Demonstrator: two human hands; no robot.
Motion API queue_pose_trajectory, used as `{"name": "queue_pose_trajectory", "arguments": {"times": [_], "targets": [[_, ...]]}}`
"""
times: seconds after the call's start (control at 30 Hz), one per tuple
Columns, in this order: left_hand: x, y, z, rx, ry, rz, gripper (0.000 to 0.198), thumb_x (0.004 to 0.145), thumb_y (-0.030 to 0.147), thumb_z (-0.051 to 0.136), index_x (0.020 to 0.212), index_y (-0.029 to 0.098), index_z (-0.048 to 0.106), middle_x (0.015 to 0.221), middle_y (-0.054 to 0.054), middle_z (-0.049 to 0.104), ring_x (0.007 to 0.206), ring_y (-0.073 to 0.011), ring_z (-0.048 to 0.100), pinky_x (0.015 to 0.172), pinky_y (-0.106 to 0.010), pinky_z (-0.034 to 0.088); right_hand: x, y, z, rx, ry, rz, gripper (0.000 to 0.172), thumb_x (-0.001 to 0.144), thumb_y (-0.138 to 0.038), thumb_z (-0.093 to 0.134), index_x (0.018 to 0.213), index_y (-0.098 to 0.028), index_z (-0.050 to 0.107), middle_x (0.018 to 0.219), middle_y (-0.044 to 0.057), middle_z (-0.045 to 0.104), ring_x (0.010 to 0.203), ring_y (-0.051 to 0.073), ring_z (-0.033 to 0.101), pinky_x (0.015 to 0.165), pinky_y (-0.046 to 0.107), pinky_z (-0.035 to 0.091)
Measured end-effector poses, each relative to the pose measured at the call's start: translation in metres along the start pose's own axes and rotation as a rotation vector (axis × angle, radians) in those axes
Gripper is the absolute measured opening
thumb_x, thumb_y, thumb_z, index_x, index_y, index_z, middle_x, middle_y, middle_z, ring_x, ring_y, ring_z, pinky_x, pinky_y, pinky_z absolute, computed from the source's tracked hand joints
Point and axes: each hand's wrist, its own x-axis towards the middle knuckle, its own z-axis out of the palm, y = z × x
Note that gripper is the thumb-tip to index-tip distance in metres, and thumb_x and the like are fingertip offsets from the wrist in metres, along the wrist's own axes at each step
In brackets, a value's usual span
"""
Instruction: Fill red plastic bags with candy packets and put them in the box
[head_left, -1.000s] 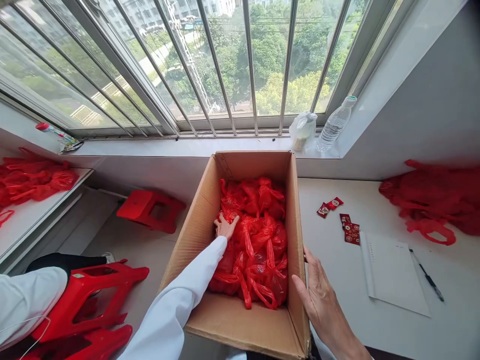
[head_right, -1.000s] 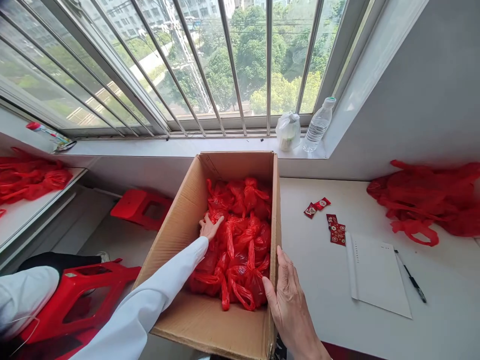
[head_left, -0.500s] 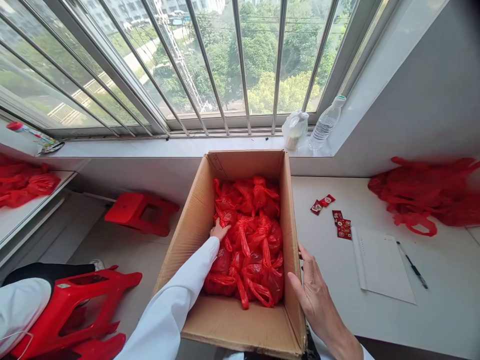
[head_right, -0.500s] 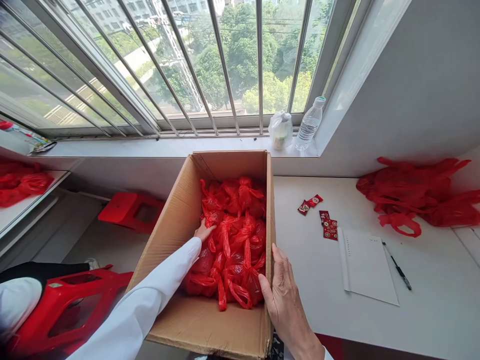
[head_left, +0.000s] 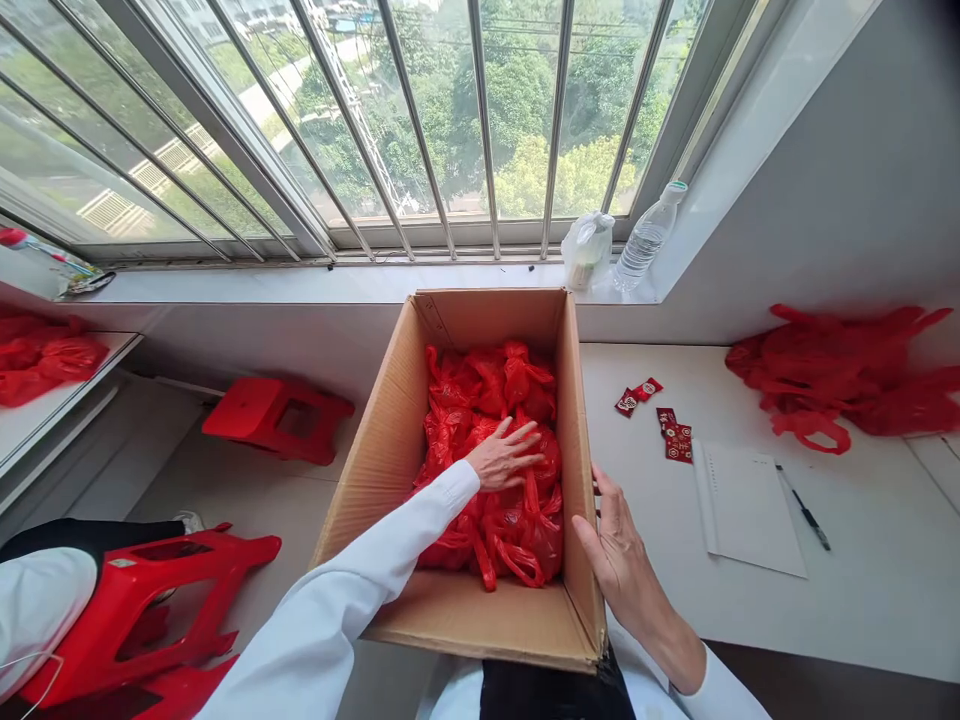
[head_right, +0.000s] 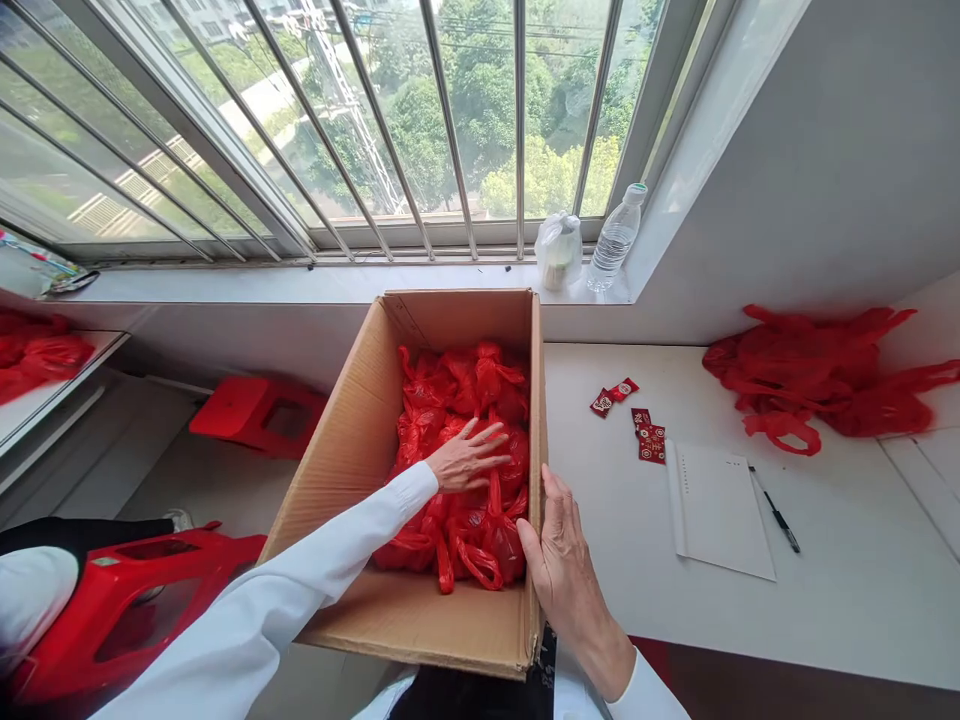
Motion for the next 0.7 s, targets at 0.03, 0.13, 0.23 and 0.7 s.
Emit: {"name": "queue_pose_trajectory", "arguments": {"times": [0.03, 0.13, 0.23, 0.7], "targets": [[0.003, -0.006, -0.001, 0.027, -0.008, 0.000, 0.053, 0.073, 0.023, 0.069, 0.122, 0.041, 0.058, 0.148, 0.000, 0.038, 0.143, -0.0328, 0.014, 0.114, -0.056, 0.010, 0.000, 0.000, 0.000, 0.008, -0.001, 0.003, 0.053, 0.095, -0.034, 0.034, 0.145, -0.023, 0.017, 0.145, 0.011, 0.031, 0.136, 0.024, 0.028, 0.112, 0.049, 0.029], [0.004, -0.026, -0.009, 0.102, -0.004, -0.069, 0.058, 0.077, 0.007, 0.057, 0.126, 0.038, 0.055, 0.151, -0.006, 0.033, 0.142, -0.0417, 0.007, 0.105, -0.074, 0.004, 0.000, 0.000, -0.001, 0.044, -0.003, 0.014, 0.054, 0.096, -0.036, 0.034, 0.145, -0.024, 0.017, 0.145, 0.010, 0.032, 0.136, 0.024, 0.029, 0.111, 0.049, 0.030], [-0.013, -0.032, -0.021, 0.133, -0.037, -0.030, 0.063, 0.079, 0.002, 0.050, 0.132, 0.036, 0.049, 0.154, -0.006, 0.025, 0.142, -0.0402, 0.003, 0.105, -0.073, 0.005, -0.001, 0.001, 0.000, 0.061, 0.016, 0.013, 0.055, 0.095, -0.036, 0.034, 0.146, -0.023, 0.017, 0.146, 0.011, 0.031, 0.136, 0.025, 0.029, 0.111, 0.050, 0.029], [-0.082, 0.051, 0.074, 0.034, -0.396, 0.389, 0.068, 0.078, 0.015, 0.053, 0.140, 0.037, 0.037, 0.150, -0.001, 0.035, 0.140, -0.0376, 0.022, 0.107, -0.066, 0.024, -0.004, 0.010, 0.004, 0.023, 0.062, -0.052, 0.057, 0.095, -0.037, 0.035, 0.147, -0.024, 0.017, 0.144, 0.011, 0.034, 0.134, 0.026, 0.032, 0.109, 0.051, 0.030]]}}
